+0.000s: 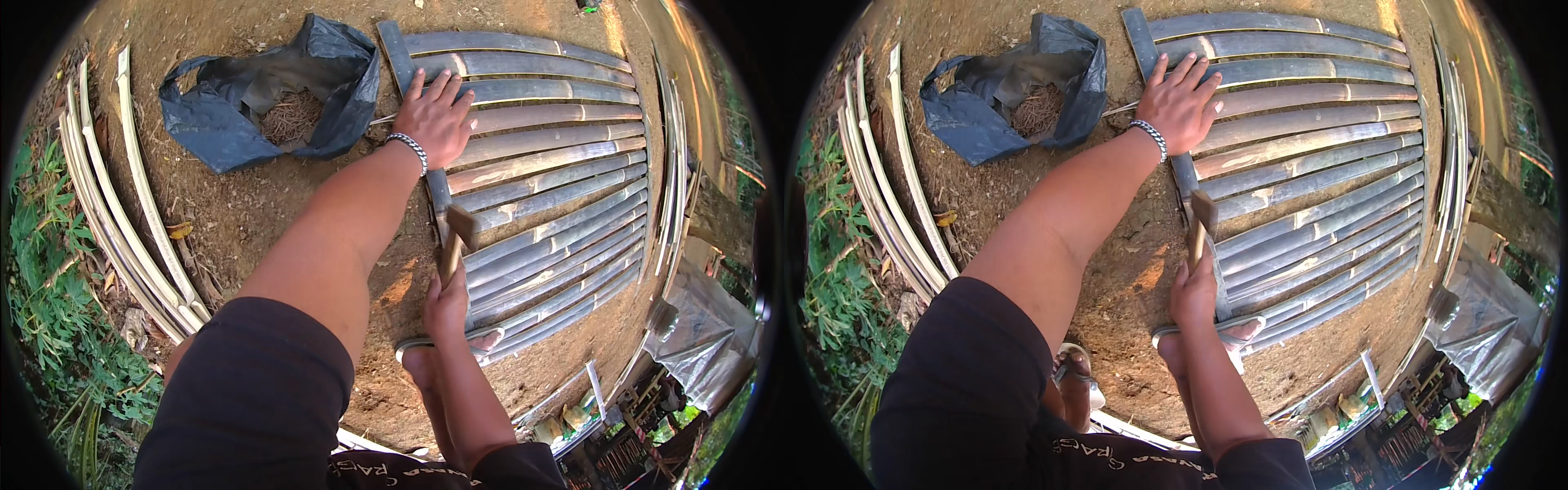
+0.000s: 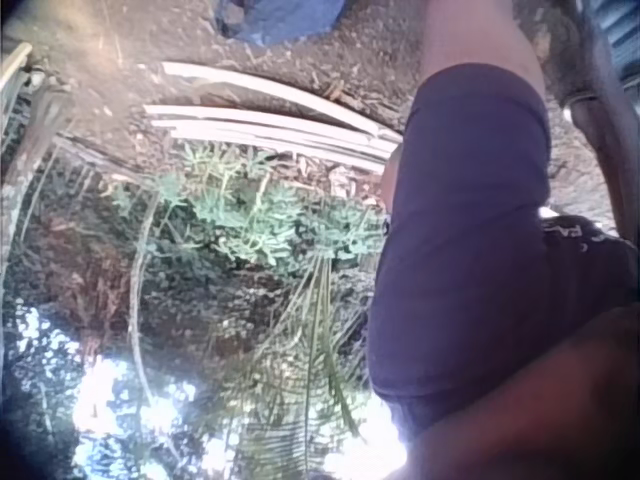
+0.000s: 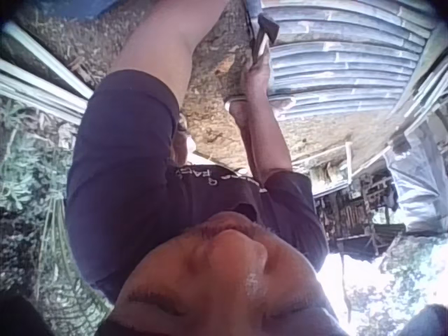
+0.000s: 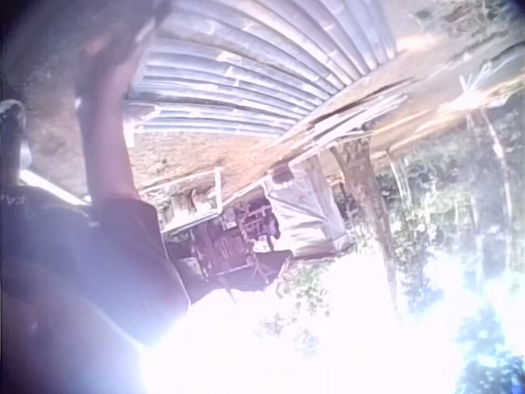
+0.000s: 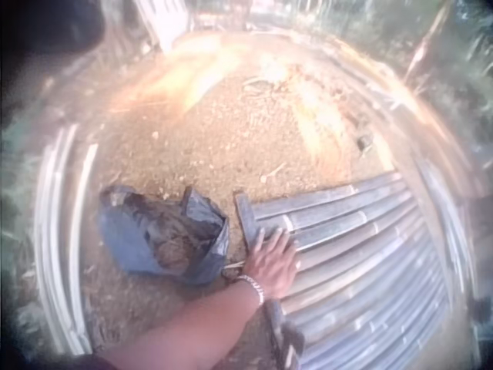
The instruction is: The person builds a bamboo panel by laying bamboo poles side-by-side and hammering nails through a wooden support strip to secure them.
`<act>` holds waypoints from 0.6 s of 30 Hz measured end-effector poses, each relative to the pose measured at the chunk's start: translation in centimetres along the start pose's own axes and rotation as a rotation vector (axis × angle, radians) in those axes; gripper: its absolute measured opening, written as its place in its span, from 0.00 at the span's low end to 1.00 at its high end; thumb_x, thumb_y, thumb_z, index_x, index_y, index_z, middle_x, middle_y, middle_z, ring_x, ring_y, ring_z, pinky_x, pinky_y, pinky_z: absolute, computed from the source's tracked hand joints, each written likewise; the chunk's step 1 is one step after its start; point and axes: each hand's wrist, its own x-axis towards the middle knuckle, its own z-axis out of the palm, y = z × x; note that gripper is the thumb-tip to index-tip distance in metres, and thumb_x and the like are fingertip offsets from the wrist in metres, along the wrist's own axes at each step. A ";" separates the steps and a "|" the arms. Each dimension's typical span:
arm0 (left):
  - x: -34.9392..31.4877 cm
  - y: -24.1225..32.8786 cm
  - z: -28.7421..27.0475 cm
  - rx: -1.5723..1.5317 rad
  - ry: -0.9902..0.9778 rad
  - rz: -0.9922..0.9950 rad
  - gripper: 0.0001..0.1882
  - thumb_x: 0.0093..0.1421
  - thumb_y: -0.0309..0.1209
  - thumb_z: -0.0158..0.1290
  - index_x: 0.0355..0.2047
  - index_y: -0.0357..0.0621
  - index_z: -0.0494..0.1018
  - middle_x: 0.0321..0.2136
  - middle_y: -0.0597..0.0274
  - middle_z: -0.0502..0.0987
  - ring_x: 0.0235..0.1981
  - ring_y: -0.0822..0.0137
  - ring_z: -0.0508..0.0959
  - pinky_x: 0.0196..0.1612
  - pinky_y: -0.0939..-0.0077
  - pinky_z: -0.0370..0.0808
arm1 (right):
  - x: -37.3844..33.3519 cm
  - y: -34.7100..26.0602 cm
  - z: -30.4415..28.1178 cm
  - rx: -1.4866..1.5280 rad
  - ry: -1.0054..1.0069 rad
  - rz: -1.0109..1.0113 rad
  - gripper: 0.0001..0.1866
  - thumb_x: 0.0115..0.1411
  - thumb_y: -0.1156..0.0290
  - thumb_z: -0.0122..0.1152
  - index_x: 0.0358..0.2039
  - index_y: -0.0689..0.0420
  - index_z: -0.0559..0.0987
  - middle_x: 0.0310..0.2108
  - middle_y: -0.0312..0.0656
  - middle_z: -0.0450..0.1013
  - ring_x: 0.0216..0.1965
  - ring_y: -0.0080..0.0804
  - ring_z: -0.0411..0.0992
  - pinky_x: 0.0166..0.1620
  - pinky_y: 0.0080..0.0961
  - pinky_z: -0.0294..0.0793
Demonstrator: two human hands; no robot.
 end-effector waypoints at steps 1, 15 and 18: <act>0.2 -0.2 0.0 0.002 0.012 0.000 0.29 0.74 0.49 0.39 0.68 0.49 0.69 0.71 0.53 0.65 0.75 0.55 0.57 0.77 0.42 0.45 | 0.3 -0.1 0.1 0.074 -0.033 0.129 0.19 0.71 0.73 0.57 0.58 0.66 0.67 0.40 0.52 0.77 0.37 0.42 0.77 0.37 0.43 0.76; 0.0 0.0 -0.3 -0.010 -0.032 -0.009 0.30 0.74 0.49 0.39 0.69 0.49 0.67 0.71 0.52 0.64 0.75 0.55 0.57 0.77 0.42 0.45 | -1.6 -1.1 -0.9 0.333 0.145 -0.063 0.22 0.69 0.72 0.56 0.62 0.62 0.71 0.47 0.61 0.76 0.47 0.62 0.77 0.47 0.48 0.77; 0.1 0.0 -0.3 -0.014 -0.031 -0.005 0.30 0.74 0.49 0.39 0.69 0.49 0.68 0.71 0.52 0.64 0.75 0.55 0.58 0.77 0.42 0.45 | -2.2 0.3 -2.4 0.217 -0.052 -0.166 0.24 0.64 0.75 0.59 0.61 0.60 0.72 0.44 0.56 0.75 0.43 0.58 0.77 0.45 0.45 0.78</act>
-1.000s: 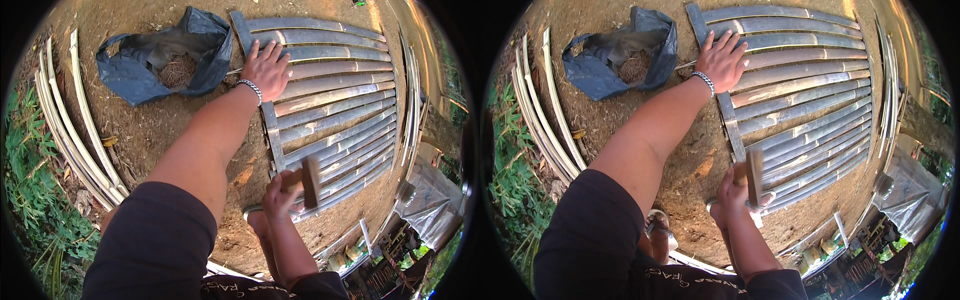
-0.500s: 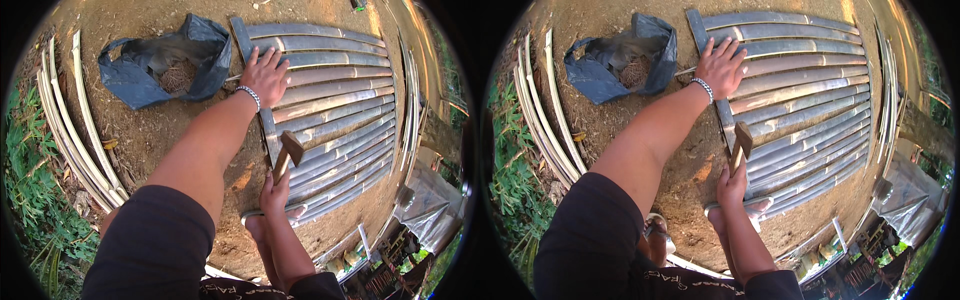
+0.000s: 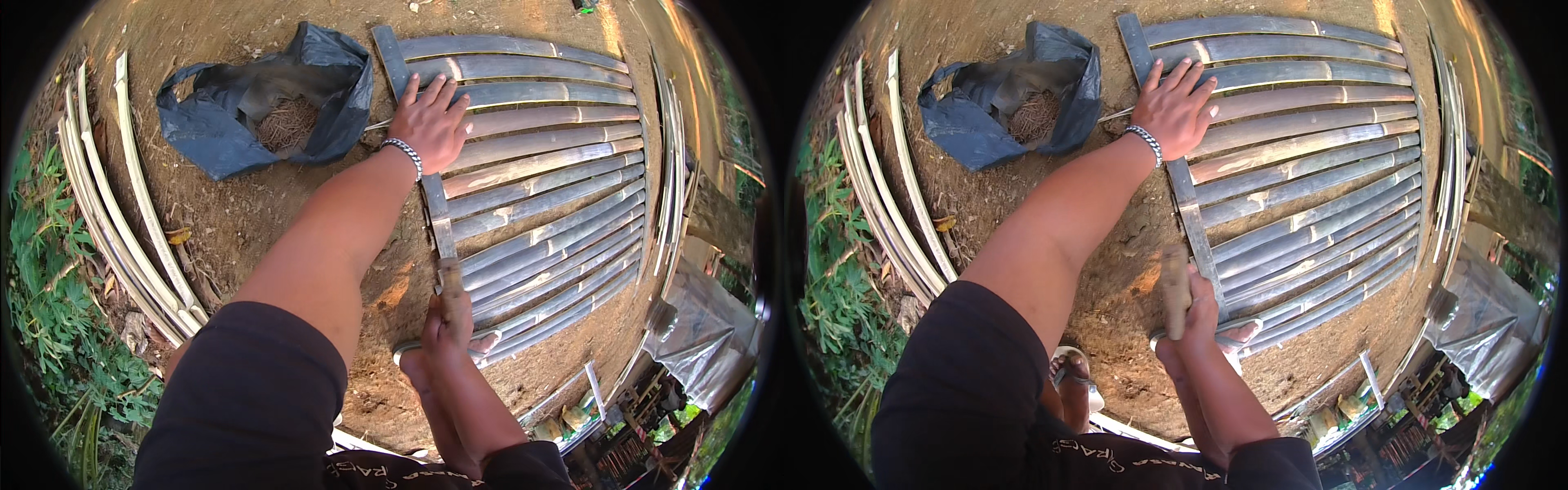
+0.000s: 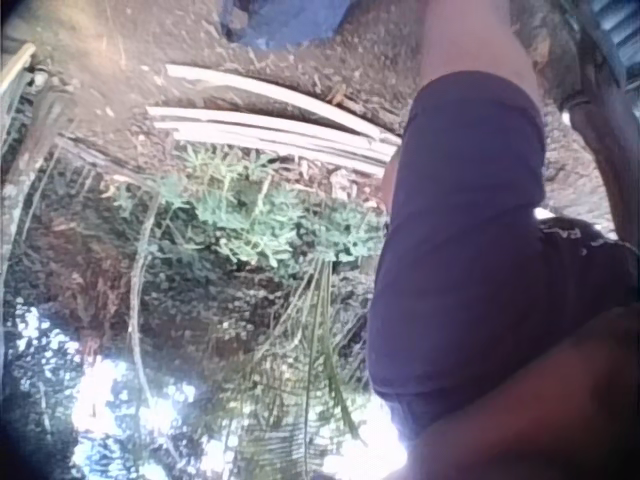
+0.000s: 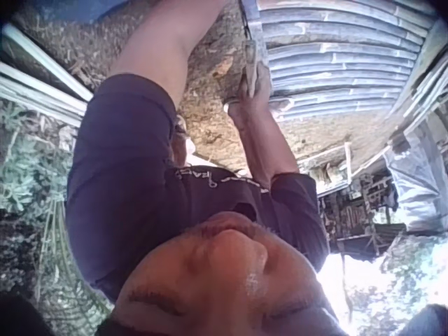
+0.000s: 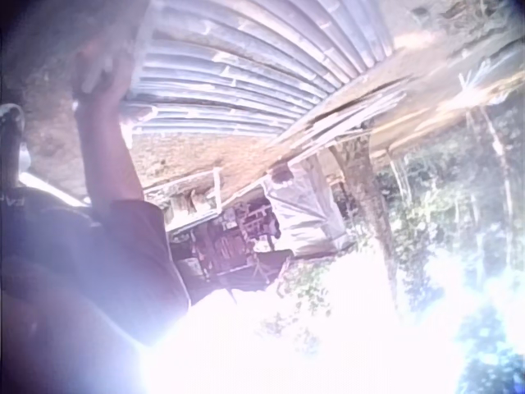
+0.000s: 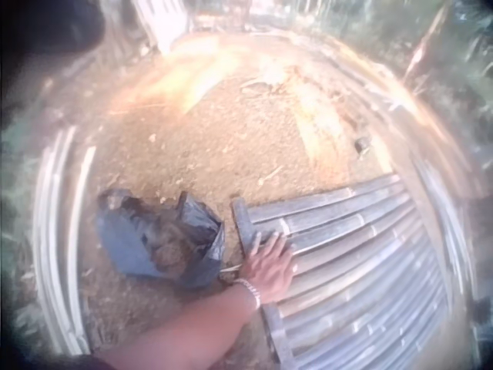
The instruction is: The person builds a bamboo panel by laying bamboo poles side-by-side and hammering nails through a wooden support strip to secure them.
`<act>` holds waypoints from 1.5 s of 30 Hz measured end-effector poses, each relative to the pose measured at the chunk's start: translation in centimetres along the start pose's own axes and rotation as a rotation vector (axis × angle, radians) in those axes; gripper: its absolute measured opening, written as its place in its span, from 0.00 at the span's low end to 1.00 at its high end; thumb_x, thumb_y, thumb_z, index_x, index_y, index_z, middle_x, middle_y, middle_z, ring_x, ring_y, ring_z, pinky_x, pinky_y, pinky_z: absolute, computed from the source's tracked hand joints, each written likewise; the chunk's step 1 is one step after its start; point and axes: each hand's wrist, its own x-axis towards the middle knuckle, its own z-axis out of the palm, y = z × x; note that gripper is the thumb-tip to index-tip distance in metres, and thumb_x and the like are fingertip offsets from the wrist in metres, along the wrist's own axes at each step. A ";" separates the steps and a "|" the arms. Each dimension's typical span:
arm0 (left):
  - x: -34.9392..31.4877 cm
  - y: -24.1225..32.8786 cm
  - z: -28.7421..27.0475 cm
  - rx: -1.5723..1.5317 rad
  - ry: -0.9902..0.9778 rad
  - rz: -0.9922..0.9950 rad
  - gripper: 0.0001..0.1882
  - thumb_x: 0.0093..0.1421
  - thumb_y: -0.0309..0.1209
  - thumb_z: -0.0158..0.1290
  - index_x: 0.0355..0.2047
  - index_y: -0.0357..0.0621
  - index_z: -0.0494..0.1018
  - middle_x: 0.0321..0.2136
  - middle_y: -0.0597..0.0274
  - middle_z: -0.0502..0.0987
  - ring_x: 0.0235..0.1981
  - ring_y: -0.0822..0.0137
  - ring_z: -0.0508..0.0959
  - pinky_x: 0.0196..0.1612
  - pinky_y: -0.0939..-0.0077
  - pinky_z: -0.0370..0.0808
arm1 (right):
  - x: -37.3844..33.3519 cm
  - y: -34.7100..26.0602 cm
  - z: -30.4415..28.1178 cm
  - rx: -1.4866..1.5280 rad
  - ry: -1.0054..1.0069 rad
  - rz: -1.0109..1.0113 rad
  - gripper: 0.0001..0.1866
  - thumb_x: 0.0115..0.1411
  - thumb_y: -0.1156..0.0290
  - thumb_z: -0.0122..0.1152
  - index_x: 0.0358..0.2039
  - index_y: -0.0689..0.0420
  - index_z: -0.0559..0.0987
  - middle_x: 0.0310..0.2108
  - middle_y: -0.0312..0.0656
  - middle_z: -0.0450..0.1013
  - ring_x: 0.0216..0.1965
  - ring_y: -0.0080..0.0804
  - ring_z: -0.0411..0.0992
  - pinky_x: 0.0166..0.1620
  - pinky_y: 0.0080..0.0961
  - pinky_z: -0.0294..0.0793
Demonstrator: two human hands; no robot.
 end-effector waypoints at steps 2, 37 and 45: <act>0.2 0.4 0.0 -0.010 0.003 0.012 0.30 0.74 0.49 0.39 0.69 0.48 0.68 0.71 0.52 0.64 0.75 0.55 0.58 0.77 0.42 0.44 | -0.9 2.4 -0.3 0.041 -0.088 -0.033 0.26 0.60 0.78 0.61 0.60 0.58 0.71 0.42 0.55 0.74 0.40 0.57 0.76 0.43 0.45 0.77; 0.4 0.5 -0.3 0.054 -0.070 0.004 0.30 0.74 0.49 0.40 0.72 0.54 0.63 0.73 0.53 0.60 0.75 0.54 0.56 0.76 0.40 0.44 | 2.0 -4.8 1.3 0.068 -0.406 0.430 0.29 0.59 0.63 0.73 0.56 0.59 0.70 0.37 0.60 0.79 0.40 0.58 0.80 0.43 0.48 0.78; 0.4 0.6 -0.1 0.012 -0.021 0.013 0.30 0.72 0.49 0.42 0.71 0.52 0.64 0.72 0.51 0.62 0.75 0.54 0.57 0.76 0.40 0.43 | -0.3 -1.2 -1.4 0.300 -0.232 0.481 0.28 0.69 0.63 0.60 0.64 0.61 0.66 0.44 0.63 0.77 0.45 0.62 0.78 0.45 0.46 0.77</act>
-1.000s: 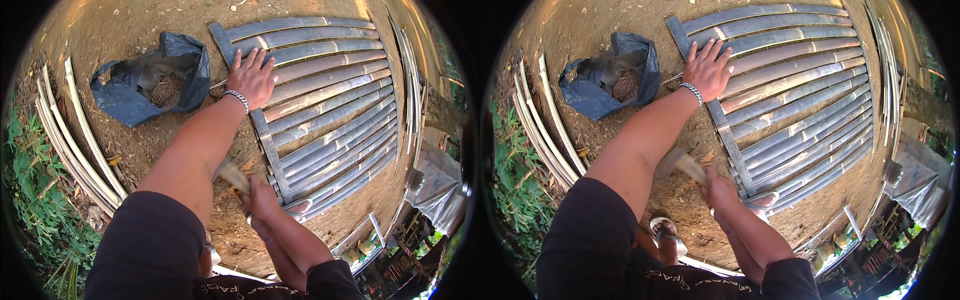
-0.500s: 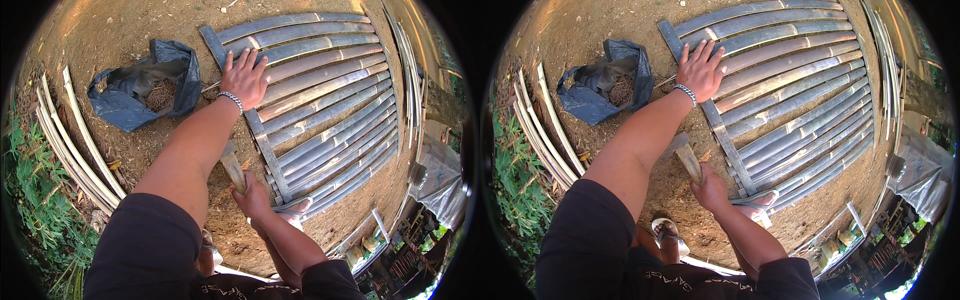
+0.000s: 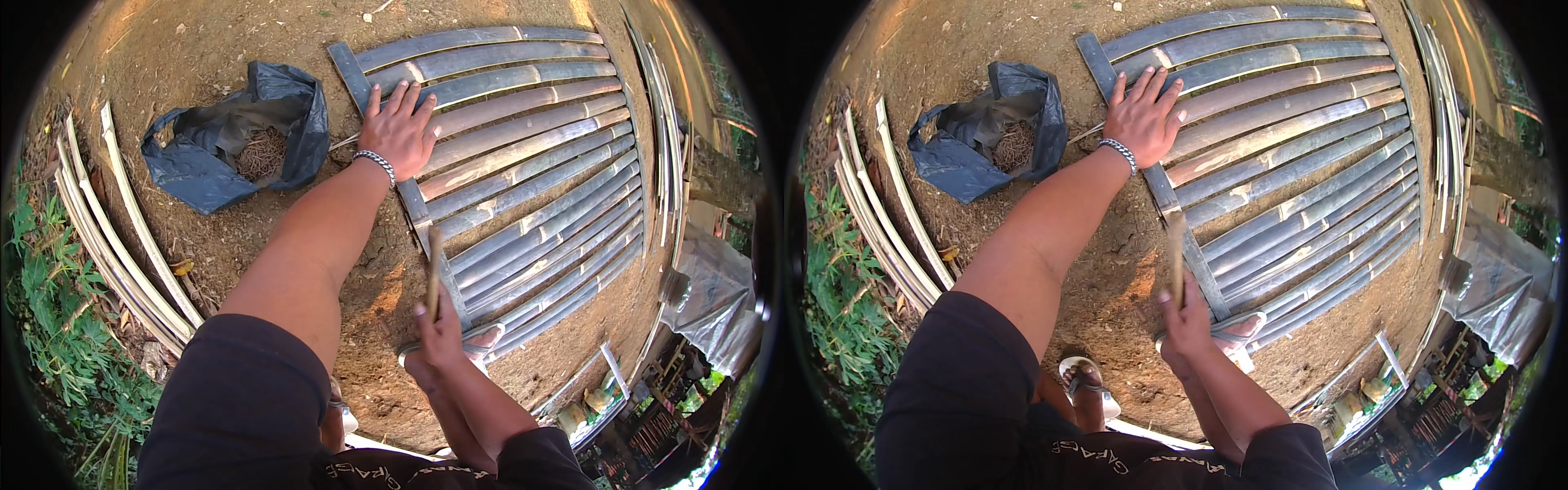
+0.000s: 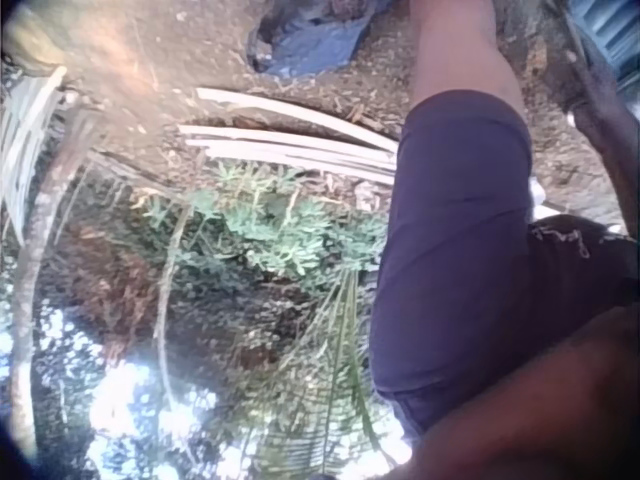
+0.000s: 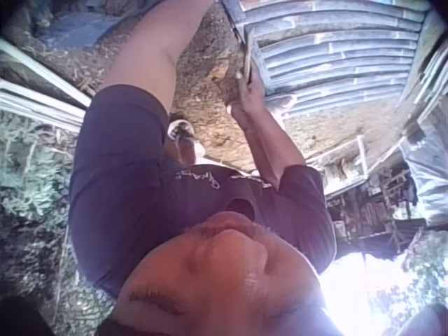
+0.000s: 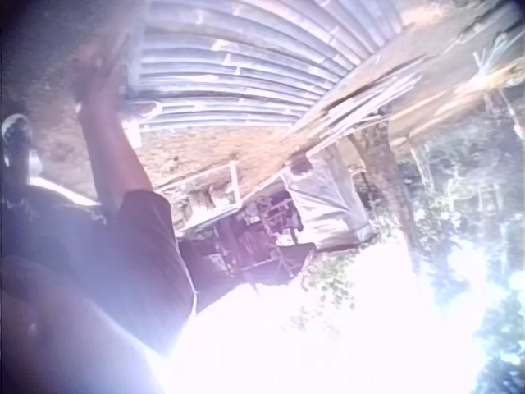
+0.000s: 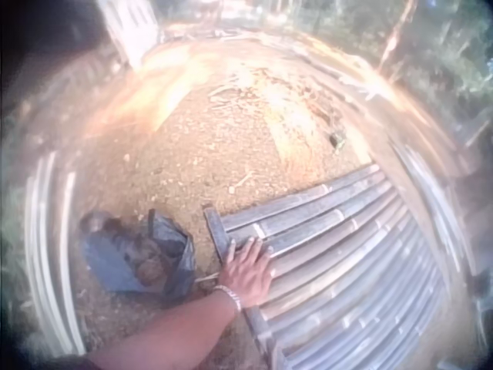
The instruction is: The person builds a bamboo panel by laying bamboo poles side-by-side and hammering nails through a wooden support strip to secure them.
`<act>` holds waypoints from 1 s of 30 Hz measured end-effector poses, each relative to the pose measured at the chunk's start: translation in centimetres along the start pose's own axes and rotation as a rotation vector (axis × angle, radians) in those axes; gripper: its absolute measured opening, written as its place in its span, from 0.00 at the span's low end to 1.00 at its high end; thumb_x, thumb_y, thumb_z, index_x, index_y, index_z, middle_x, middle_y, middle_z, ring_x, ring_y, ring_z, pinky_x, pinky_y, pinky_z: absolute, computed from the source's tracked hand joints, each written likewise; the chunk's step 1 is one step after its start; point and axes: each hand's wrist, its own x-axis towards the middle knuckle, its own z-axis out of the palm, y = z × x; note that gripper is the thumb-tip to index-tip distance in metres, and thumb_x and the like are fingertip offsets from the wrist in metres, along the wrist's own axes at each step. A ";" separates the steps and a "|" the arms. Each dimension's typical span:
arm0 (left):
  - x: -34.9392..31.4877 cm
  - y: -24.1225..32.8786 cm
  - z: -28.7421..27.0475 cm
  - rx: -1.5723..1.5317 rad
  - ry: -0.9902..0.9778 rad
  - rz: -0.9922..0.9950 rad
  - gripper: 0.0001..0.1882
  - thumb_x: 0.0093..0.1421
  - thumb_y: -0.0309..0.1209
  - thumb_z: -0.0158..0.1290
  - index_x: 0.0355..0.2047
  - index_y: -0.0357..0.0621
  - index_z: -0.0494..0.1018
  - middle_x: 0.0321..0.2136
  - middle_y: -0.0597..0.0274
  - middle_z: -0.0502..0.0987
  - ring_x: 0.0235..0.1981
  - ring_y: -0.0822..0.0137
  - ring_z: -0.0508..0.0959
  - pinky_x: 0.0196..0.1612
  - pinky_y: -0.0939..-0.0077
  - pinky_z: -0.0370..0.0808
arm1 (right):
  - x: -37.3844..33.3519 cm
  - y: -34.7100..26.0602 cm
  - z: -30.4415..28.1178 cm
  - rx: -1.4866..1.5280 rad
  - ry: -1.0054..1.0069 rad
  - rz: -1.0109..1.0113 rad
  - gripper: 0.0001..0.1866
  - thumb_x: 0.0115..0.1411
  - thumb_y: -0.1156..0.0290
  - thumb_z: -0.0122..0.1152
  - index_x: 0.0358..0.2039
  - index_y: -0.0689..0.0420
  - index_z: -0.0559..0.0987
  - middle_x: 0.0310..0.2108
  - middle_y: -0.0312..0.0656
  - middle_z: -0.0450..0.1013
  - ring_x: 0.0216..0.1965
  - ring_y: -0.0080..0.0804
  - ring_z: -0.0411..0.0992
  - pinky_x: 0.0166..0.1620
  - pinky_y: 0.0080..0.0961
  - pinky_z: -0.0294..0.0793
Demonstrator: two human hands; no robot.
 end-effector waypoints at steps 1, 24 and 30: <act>-0.1 0.0 0.1 -0.016 0.014 0.003 0.30 0.72 0.48 0.42 0.70 0.51 0.65 0.72 0.50 0.62 0.75 0.54 0.57 0.76 0.40 0.42 | 0.2 0.1 -0.5 -0.042 0.039 -0.028 0.28 0.70 0.63 0.58 0.65 0.61 0.66 0.44 0.63 0.77 0.45 0.63 0.78 0.46 0.47 0.77; -0.2 -0.2 0.2 0.038 0.005 -0.007 0.30 0.74 0.50 0.39 0.71 0.54 0.65 0.72 0.54 0.62 0.75 0.56 0.58 0.77 0.42 0.45 | -0.2 0.9 0.6 -0.268 0.300 -0.249 0.26 0.66 0.68 0.61 0.63 0.59 0.67 0.42 0.62 0.77 0.41 0.65 0.78 0.41 0.52 0.78; -0.1 -0.2 -0.1 0.065 -0.020 -0.014 0.30 0.74 0.50 0.39 0.72 0.55 0.63 0.73 0.55 0.61 0.75 0.56 0.57 0.77 0.43 0.44 | 0.2 0.2 -1.9 -0.629 0.054 -0.381 0.28 0.57 0.67 0.68 0.57 0.54 0.72 0.45 0.52 0.76 0.42 0.57 0.78 0.42 0.48 0.79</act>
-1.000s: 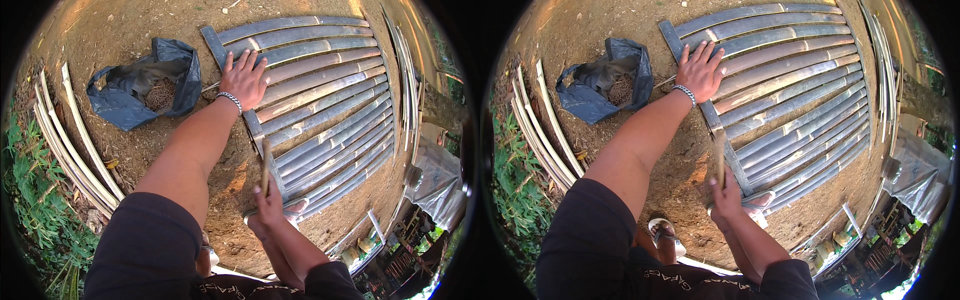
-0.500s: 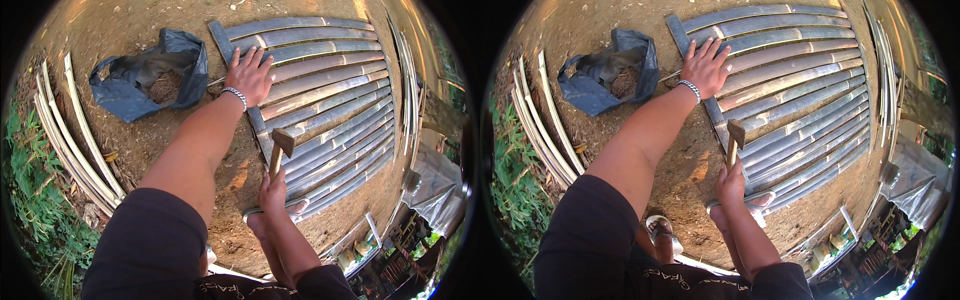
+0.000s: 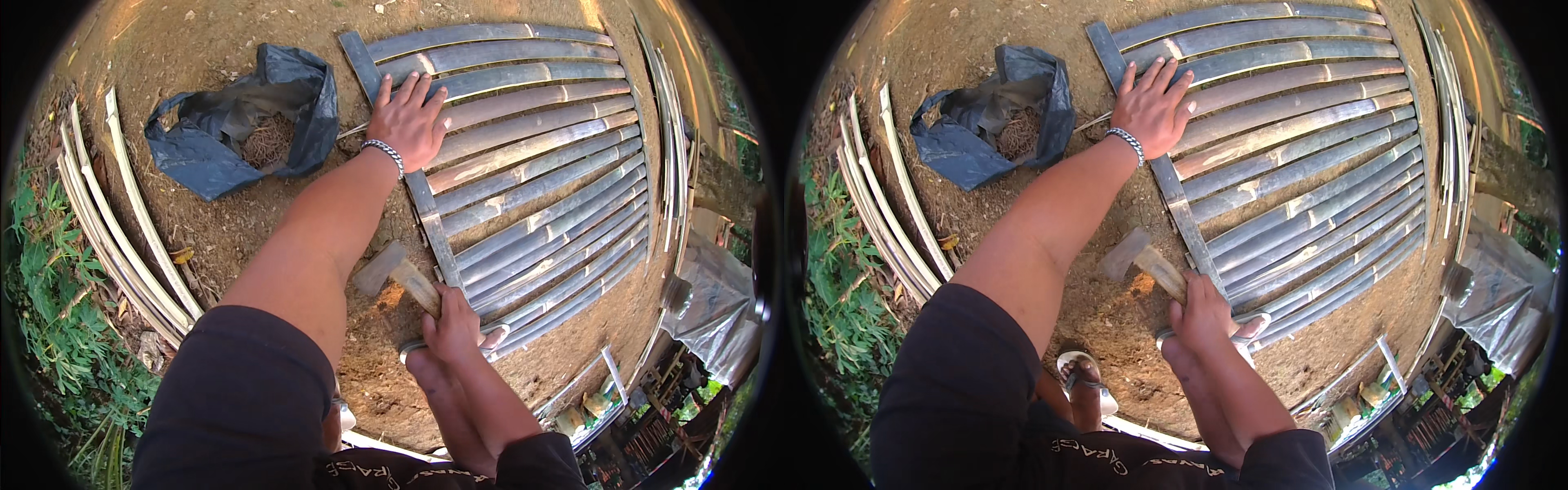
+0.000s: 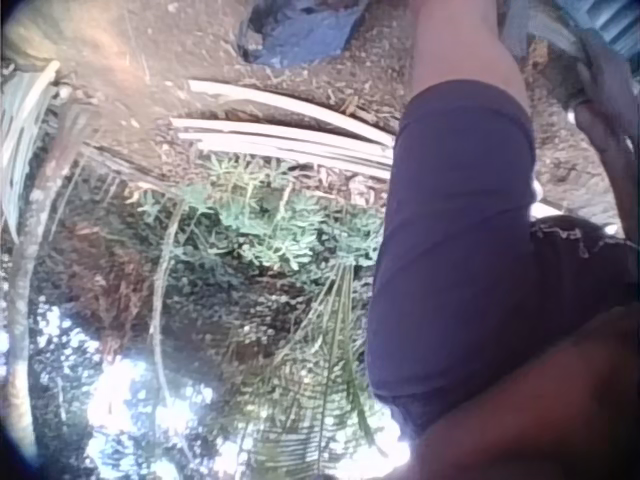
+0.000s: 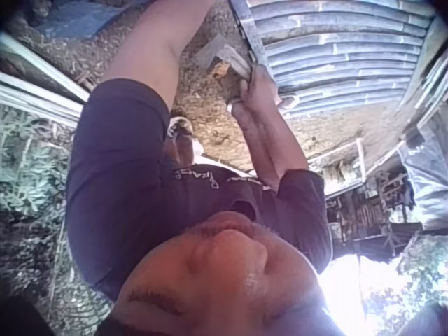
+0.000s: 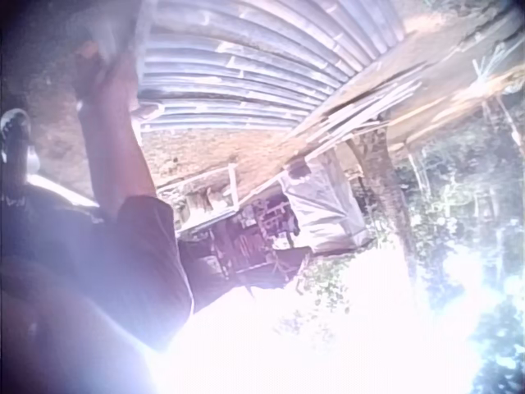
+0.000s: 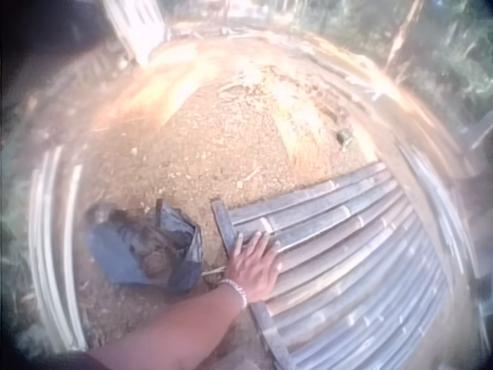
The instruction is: The person builds a bamboo panel by laying bamboo poles side-by-side and hammering nails through a wooden support strip to secure them.
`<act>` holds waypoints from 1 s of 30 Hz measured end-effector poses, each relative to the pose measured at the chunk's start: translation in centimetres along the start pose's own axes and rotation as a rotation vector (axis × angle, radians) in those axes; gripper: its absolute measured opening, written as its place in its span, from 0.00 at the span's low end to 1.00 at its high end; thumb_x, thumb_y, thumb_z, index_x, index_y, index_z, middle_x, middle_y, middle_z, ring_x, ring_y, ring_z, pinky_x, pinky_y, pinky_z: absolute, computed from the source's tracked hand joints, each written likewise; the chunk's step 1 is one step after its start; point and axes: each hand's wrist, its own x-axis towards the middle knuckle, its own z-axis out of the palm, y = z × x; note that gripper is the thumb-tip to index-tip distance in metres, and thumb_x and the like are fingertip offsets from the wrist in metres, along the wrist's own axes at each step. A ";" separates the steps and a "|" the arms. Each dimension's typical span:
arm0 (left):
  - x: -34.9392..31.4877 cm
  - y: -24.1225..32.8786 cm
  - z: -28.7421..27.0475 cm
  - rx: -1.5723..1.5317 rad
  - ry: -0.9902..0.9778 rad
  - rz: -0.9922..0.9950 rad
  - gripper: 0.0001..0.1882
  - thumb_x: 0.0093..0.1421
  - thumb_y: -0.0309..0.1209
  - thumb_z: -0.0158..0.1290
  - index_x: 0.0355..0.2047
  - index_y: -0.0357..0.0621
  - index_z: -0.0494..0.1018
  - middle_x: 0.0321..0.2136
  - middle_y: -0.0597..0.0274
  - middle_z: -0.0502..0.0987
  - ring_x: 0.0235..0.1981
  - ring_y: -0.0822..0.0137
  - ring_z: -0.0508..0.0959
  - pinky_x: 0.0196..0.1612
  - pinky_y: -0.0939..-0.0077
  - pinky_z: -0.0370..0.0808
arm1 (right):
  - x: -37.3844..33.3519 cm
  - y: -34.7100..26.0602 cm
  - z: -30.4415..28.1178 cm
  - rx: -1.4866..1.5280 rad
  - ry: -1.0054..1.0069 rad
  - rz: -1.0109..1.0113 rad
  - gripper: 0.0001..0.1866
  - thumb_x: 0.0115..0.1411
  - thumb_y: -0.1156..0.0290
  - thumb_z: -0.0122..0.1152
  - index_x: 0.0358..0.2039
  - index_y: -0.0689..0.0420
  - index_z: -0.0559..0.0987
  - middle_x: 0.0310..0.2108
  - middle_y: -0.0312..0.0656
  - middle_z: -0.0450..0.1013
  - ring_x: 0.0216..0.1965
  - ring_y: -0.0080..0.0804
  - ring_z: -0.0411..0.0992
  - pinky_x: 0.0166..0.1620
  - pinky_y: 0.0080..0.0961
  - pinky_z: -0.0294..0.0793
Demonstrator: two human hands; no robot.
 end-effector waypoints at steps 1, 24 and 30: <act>0.0 0.1 0.0 -0.001 0.004 -0.001 0.30 0.74 0.50 0.39 0.72 0.55 0.63 0.73 0.55 0.61 0.75 0.56 0.57 0.77 0.43 0.44 | 0.2 0.4 -0.6 -0.043 -0.072 -0.029 0.28 0.55 0.68 0.69 0.56 0.55 0.73 0.44 0.53 0.76 0.42 0.57 0.78 0.43 0.46 0.79; -0.1 -0.2 0.4 -0.030 0.032 0.005 0.30 0.74 0.51 0.40 0.71 0.54 0.65 0.72 0.54 0.63 0.74 0.55 0.58 0.77 0.42 0.44 | 5.2 5.6 -5.6 -0.245 -0.190 -0.156 0.30 0.52 0.69 0.69 0.57 0.47 0.74 0.41 0.45 0.74 0.39 0.52 0.78 0.42 0.46 0.80; 0.0 0.0 0.3 -0.023 0.034 0.000 0.30 0.74 0.51 0.40 0.71 0.55 0.65 0.72 0.54 0.63 0.75 0.56 0.58 0.77 0.43 0.43 | 7.2 5.9 -6.1 -0.344 -0.091 -0.052 0.31 0.52 0.67 0.70 0.58 0.47 0.74 0.41 0.42 0.74 0.41 0.47 0.79 0.42 0.42 0.81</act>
